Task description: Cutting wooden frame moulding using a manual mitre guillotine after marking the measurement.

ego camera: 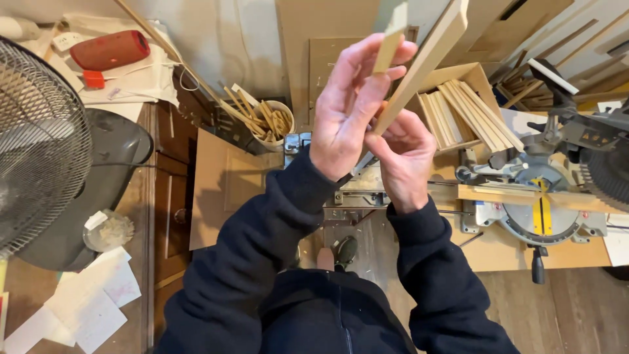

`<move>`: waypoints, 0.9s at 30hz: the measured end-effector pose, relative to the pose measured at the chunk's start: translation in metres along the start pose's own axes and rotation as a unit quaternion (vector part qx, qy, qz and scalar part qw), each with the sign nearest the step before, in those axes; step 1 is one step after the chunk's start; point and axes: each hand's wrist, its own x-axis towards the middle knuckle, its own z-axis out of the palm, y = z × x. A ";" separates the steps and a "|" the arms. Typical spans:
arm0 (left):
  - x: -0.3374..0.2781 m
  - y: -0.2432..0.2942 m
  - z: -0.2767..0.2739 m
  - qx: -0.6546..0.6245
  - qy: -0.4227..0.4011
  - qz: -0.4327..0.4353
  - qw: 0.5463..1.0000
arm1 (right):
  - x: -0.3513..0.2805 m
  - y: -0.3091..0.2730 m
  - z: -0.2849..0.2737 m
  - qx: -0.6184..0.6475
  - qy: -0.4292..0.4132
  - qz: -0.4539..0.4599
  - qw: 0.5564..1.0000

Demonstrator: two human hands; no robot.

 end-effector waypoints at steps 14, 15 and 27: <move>-0.013 -0.003 -0.003 -0.022 -0.042 -0.041 0.998 | 0.002 0.034 -0.009 0.005 0.021 0.012 1.000; -0.013 -0.002 -0.002 -0.027 -0.036 -0.046 0.998 | 0.001 0.035 -0.008 0.011 0.023 0.013 1.000; -0.016 -0.004 0.000 -0.022 -0.015 -0.059 0.998 | -0.009 0.058 -0.018 0.006 0.037 0.022 0.999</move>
